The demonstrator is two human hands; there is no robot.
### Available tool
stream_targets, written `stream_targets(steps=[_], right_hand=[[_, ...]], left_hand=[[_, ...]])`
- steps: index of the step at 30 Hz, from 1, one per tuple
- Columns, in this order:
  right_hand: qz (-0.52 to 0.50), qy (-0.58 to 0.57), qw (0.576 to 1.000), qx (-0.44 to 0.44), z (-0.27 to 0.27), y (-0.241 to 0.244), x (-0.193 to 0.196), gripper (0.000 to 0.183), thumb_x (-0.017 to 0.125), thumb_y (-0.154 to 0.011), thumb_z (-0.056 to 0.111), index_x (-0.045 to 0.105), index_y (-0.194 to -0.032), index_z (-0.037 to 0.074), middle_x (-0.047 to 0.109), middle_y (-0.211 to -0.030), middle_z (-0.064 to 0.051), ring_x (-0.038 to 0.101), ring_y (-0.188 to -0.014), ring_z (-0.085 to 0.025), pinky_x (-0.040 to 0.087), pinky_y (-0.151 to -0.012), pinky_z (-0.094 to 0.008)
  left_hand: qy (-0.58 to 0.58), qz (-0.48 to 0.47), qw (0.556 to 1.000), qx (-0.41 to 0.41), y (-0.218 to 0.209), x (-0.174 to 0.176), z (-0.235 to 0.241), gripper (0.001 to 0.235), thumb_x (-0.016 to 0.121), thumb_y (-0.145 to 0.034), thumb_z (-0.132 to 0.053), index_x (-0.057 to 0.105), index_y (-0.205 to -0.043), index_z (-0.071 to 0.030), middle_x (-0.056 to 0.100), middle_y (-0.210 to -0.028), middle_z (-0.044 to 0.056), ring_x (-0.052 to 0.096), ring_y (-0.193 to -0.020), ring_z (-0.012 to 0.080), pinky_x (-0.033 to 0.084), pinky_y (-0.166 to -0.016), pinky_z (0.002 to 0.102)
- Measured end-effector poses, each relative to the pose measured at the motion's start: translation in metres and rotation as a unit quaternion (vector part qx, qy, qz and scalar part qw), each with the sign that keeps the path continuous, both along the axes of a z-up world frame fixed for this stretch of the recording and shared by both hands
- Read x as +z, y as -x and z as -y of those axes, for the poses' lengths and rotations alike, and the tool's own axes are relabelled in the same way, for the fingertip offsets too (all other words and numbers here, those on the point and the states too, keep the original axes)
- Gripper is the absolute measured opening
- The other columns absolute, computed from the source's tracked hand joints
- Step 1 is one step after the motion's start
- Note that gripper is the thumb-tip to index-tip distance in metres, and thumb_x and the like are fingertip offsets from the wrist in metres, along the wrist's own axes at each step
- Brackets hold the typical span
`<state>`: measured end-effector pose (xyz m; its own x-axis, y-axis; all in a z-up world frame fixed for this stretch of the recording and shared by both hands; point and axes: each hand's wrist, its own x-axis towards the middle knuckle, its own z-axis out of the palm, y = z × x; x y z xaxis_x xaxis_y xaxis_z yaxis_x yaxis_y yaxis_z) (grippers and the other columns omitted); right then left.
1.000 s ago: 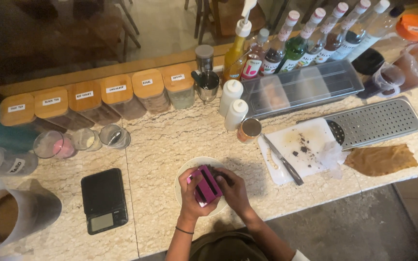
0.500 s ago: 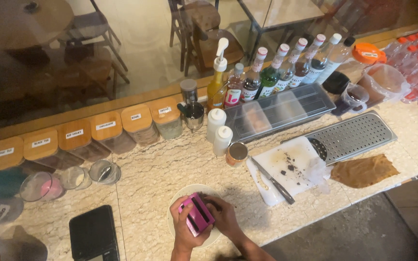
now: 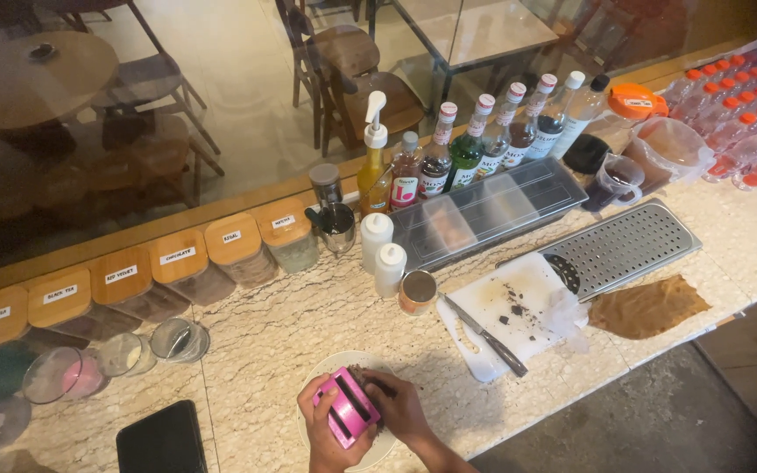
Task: Grating a block of chocolate into a small plate using a handheld grater at a coffee shop counter.
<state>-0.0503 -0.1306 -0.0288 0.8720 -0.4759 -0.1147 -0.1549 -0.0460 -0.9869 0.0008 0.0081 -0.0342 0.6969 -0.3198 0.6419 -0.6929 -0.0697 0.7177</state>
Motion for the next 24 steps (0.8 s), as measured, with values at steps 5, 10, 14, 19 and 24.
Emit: stream_targets(steps=[5,10,14,19,24], right_hand=[[0.098,-0.041,0.994,-0.008,0.009,0.002,0.006,0.019,0.07,-0.08,0.015,0.074,-0.096,0.007,0.068,-0.089,-0.008,0.065,-0.082,-0.018,0.053,-0.07,-0.028],[0.139,-0.027,0.99,-0.012,-0.001,0.002,0.018,0.025,0.069,-0.081,0.027,0.074,-0.097,0.008,0.068,-0.082,-0.006,0.063,-0.078,-0.016,0.049,-0.069,-0.028],[0.084,-0.029,0.996,-0.025,0.0,-0.002,-0.002,0.029,0.069,-0.079,0.028,0.074,-0.097,0.007,0.072,-0.088,-0.007,0.067,-0.083,-0.016,0.052,-0.071,-0.027],[0.012,-0.051,0.998,-0.024,0.005,-0.007,-0.002,0.028,0.075,-0.074,0.024,0.076,-0.097,0.007,0.071,-0.088,-0.006,0.069,-0.079,-0.015,0.056,-0.066,-0.024],[0.096,-0.013,0.994,-0.042,-0.004,0.001,0.022,0.026,0.067,-0.08,0.024,0.075,-0.099,0.007,0.073,-0.096,-0.01,0.069,-0.09,-0.019,0.055,-0.079,-0.029]], left_hand=[[-0.009,0.002,1.0,0.001,-0.002,-0.002,0.0,0.082,0.078,-0.063,-0.038,0.036,-0.131,-0.019,0.035,-0.127,0.021,0.049,-0.115,0.0348,0.052,-0.088,0.042],[0.0,-0.011,1.0,-0.007,0.0,-0.003,0.0,0.081,0.079,-0.064,-0.035,0.036,-0.131,-0.018,0.034,-0.128,0.021,0.05,-0.114,0.0336,0.056,-0.085,0.038],[0.002,-0.003,1.0,0.006,-0.001,-0.001,0.002,0.08,0.077,-0.065,-0.04,0.038,-0.131,-0.019,0.035,-0.127,0.021,0.049,-0.116,0.0347,0.052,-0.088,0.041],[-0.007,0.001,1.0,0.009,-0.002,0.004,0.003,0.078,0.077,-0.065,-0.038,0.039,-0.131,-0.02,0.036,-0.127,0.022,0.048,-0.117,0.0356,0.049,-0.091,0.043],[0.007,-0.015,1.0,0.005,0.001,0.004,0.003,0.08,0.083,-0.063,-0.034,0.042,-0.129,-0.017,0.036,-0.128,0.024,0.047,-0.119,0.0371,0.048,-0.091,0.041]])
